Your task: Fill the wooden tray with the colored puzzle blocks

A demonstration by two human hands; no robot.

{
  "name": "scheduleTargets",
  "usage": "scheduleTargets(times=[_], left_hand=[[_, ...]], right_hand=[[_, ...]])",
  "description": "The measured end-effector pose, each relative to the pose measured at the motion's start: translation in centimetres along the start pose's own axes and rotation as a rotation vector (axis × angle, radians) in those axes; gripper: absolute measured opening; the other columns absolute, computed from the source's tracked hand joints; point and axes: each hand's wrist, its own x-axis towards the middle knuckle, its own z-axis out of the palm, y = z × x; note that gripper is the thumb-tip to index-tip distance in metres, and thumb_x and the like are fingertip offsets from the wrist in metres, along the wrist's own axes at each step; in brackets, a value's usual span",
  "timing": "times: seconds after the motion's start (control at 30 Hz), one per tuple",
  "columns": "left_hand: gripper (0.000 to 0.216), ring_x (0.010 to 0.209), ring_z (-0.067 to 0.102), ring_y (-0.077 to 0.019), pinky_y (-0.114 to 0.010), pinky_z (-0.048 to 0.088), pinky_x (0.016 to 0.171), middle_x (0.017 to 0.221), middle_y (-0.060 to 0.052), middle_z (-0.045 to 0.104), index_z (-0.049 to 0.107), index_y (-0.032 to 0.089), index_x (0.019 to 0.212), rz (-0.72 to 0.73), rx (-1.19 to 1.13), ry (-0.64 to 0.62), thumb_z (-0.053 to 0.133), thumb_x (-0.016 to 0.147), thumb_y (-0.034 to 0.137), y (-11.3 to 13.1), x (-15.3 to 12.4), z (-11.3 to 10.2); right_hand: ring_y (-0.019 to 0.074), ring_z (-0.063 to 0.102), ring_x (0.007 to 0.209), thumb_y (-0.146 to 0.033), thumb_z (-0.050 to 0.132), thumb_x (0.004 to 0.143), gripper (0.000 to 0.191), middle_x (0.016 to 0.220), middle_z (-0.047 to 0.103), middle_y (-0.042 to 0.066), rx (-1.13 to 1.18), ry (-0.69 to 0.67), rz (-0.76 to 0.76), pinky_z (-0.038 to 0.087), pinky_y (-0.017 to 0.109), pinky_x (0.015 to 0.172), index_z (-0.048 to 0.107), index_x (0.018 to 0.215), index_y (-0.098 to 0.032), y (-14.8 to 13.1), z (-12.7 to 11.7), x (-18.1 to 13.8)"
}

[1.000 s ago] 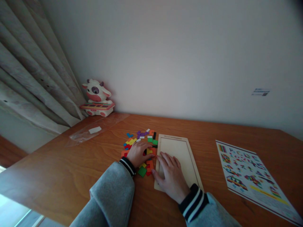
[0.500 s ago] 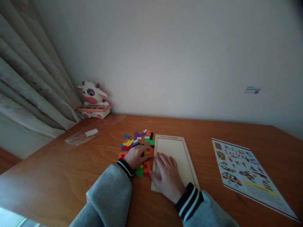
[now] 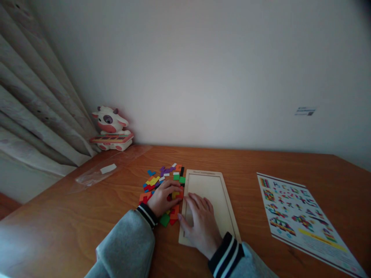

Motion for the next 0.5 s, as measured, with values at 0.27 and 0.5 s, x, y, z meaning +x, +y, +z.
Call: scheduleTargets(times=[0.27, 0.5], left_hand=[[0.019, 0.108, 0.059, -0.0219, -0.038, 0.052, 0.095, 0.115, -0.010, 0.059, 0.068, 0.020, 0.100, -0.079, -0.051, -0.004, 0.071, 0.081, 0.021, 0.45, 0.06, 0.30], [0.015, 0.102, 0.062, -0.0203, -0.034, 0.055, 0.088, 0.111, -0.008, 0.063, 0.071, 0.020, 0.096, -0.187, -0.171, -0.005, 0.070, 0.081, 0.019, 0.93, 0.20, 0.24]], right_hand=[[0.0273, 0.053, 0.121, -0.032, 0.061, 0.084, 0.040, 0.129, 0.061, 0.009, 0.030, 0.015, 0.019, 0.029, 0.052, 0.110, 0.059, 0.122, -0.021, 0.14, -0.17, 0.28], [0.0273, 0.055, 0.118, -0.028, 0.059, 0.084, 0.039, 0.126, 0.062, 0.010, 0.025, 0.022, -0.005, 0.032, 0.053, 0.108, 0.058, 0.122, -0.020, 0.39, -0.08, 0.40]])
